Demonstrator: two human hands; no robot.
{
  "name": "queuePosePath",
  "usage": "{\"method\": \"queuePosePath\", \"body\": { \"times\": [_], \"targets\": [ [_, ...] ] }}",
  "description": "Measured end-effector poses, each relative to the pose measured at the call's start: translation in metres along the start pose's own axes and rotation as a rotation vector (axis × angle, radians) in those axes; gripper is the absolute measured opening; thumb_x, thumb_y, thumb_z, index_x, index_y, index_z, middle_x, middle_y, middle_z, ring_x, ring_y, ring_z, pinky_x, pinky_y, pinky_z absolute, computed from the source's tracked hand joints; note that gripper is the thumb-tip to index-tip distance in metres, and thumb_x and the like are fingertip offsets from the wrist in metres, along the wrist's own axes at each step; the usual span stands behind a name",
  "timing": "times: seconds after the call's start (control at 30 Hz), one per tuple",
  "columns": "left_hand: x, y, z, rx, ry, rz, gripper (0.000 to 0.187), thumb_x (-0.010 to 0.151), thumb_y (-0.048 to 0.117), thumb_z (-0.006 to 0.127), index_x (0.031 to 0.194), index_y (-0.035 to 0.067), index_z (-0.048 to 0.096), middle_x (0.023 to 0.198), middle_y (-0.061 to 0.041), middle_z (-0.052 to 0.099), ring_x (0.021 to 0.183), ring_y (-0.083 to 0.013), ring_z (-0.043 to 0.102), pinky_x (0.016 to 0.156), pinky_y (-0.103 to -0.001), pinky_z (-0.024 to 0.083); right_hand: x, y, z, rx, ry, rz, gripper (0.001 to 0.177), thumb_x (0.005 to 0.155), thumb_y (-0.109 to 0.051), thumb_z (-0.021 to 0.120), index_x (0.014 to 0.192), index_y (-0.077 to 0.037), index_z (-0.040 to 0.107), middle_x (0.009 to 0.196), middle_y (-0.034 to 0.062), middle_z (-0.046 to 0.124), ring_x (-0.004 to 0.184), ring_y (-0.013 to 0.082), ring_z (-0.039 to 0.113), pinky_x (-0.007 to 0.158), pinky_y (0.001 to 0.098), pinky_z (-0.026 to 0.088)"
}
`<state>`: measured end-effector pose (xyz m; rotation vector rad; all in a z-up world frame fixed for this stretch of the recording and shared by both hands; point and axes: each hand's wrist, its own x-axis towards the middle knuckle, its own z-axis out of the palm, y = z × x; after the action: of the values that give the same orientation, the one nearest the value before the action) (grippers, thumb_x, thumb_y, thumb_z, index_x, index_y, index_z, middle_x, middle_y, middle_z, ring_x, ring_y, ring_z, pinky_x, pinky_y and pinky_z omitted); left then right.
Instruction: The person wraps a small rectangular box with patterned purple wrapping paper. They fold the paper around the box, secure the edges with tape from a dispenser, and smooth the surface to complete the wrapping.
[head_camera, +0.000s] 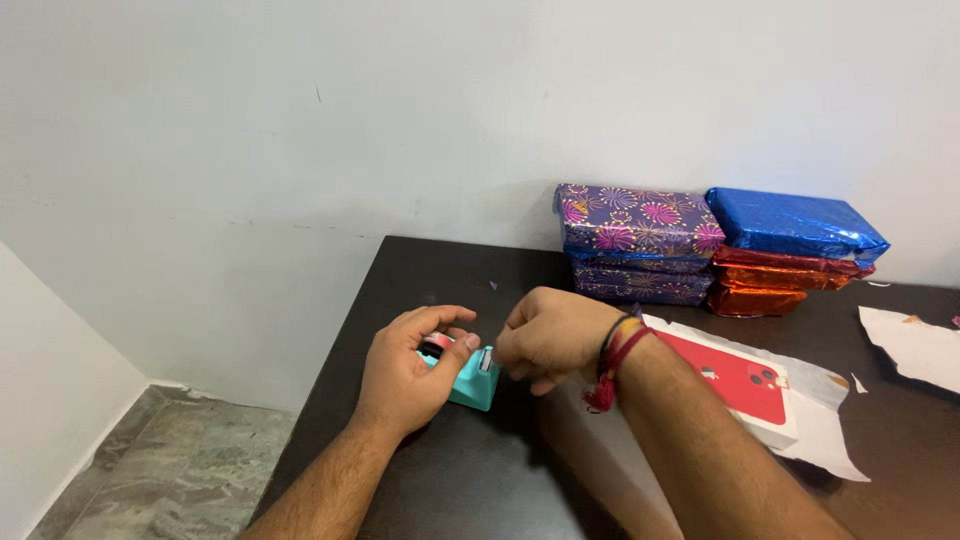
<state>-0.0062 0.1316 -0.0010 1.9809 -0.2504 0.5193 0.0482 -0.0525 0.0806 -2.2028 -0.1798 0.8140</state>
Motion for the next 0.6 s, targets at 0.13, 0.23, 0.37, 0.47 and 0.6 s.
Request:
{"method": "queuePosePath", "body": {
  "times": [0.13,0.23,0.37,0.47,0.6],
  "targets": [
    [-0.001,0.000,-0.003,-0.011,-0.026,-0.030,0.027,0.083,0.023,0.077,0.108,0.011,0.076,0.088,-0.002,0.078,0.086,-0.0138,0.074,0.079,-0.031,0.058,0.004,0.020,0.003,0.223,-0.030,-0.036,0.025,0.084,-0.021,0.070,0.091,0.003,0.074,0.086,0.0129,0.075,0.080,0.0207,0.076,0.074,0.0389,0.066],
    [0.001,0.000,-0.001,0.053,-0.048,-0.026,0.029,0.082,0.025,0.079,0.107,0.012,0.076,0.087,-0.001,0.077,0.086,-0.0127,0.073,0.079,-0.031,0.058,0.005,0.030,0.001,0.286,-0.028,-0.043,0.025,0.085,-0.019,0.069,0.091,0.005,0.073,0.088,0.0172,0.076,0.083,0.0252,0.078,0.075,0.0405,0.067],
    [0.001,-0.001,-0.001,0.045,-0.029,-0.015,0.030,0.079,0.025,0.081,0.106,0.013,0.077,0.087,-0.001,0.076,0.084,-0.0124,0.072,0.077,-0.031,0.058,0.007,0.039,0.001,0.316,-0.013,-0.046,0.024,0.086,-0.017,0.069,0.090,0.006,0.072,0.087,0.0187,0.075,0.086,0.0272,0.079,0.075,0.0397,0.068],
    [0.000,-0.001,0.001,0.033,-0.028,-0.032,0.030,0.080,0.027,0.081,0.107,0.014,0.076,0.088,0.000,0.077,0.084,-0.0111,0.073,0.076,-0.030,0.058,0.010,0.046,0.001,0.347,-0.023,-0.031,0.022,0.085,-0.016,0.070,0.088,0.005,0.072,0.086,0.0164,0.075,0.085,0.0246,0.079,0.074,0.0374,0.068],
    [0.002,0.000,0.001,0.063,-0.036,-0.083,0.032,0.077,0.026,0.083,0.106,0.014,0.076,0.088,-0.001,0.076,0.082,-0.0110,0.072,0.073,-0.030,0.058,0.016,0.055,0.008,0.345,0.010,-0.147,0.019,0.083,-0.016,0.073,0.083,0.003,0.074,0.080,0.0112,0.074,0.079,0.0188,0.075,0.069,0.0321,0.065]
  ]
}}
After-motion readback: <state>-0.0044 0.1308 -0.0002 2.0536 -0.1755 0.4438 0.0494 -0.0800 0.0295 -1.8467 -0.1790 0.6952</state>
